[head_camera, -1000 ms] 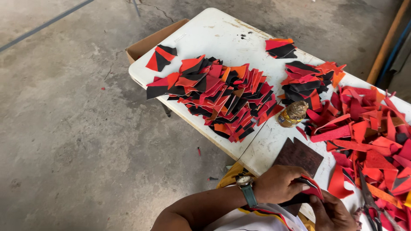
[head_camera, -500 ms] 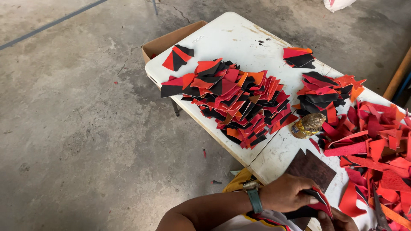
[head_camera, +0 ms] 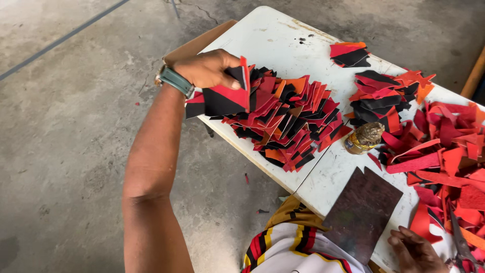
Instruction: The person sits at a table covered with piles of red, black and orange leather scraps and assembles a mosaic on a dark backing board. They apply glue from a jar to the backing, press triangular leather pieces onto it in a pattern, pick matching pieces from the piles, and trim pieces with scissors to fit.
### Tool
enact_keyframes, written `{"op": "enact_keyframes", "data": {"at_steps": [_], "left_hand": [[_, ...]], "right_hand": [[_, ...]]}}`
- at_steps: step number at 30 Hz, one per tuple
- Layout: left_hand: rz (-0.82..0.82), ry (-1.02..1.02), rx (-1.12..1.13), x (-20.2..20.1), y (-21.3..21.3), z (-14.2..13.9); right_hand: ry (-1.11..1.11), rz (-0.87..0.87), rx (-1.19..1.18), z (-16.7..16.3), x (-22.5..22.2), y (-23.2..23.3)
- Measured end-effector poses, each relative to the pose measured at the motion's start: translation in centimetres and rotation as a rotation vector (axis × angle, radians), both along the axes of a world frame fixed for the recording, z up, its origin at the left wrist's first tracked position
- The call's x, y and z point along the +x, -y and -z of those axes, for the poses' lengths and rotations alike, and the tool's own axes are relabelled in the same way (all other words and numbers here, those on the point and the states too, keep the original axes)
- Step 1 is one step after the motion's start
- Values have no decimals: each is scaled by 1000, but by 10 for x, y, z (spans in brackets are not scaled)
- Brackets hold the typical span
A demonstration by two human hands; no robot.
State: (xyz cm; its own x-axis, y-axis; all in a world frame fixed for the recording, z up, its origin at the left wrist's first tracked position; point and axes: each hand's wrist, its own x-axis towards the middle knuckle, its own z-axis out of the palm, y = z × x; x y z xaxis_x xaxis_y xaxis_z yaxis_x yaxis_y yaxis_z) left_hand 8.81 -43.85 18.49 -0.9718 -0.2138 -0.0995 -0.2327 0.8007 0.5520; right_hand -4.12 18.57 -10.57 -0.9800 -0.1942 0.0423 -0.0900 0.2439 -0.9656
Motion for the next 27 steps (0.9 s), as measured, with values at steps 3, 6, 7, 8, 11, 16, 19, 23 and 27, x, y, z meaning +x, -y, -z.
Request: {"op": "enact_keyframes", "data": {"at_steps": [3,6,7,8,11,16,19,23,27], "left_hand": [[-40,47,21,-3,9,-2],[-97,83,-13,-2,24,3],[-125,99,-21,-2,27,5],[-152,116,-29,-1,29,7],[-179,103,-89,0,32,4],[-50,-140,83,21,44,-11],[48,-376,401,38,52,-13],[173,-548,764,56,63,-20],[254,-692,972,69,66,-25]], "right_hand": [[8,7,116,-5,1,-2],[-13,18,111,-8,1,1],[-18,30,129,-9,2,1],[-21,44,146,-9,3,0],[-46,56,182,-6,5,-4],[-43,41,152,3,2,-11],[-43,20,156,5,-1,-14],[-47,15,170,4,0,-15],[-36,27,187,4,1,-14]]}}
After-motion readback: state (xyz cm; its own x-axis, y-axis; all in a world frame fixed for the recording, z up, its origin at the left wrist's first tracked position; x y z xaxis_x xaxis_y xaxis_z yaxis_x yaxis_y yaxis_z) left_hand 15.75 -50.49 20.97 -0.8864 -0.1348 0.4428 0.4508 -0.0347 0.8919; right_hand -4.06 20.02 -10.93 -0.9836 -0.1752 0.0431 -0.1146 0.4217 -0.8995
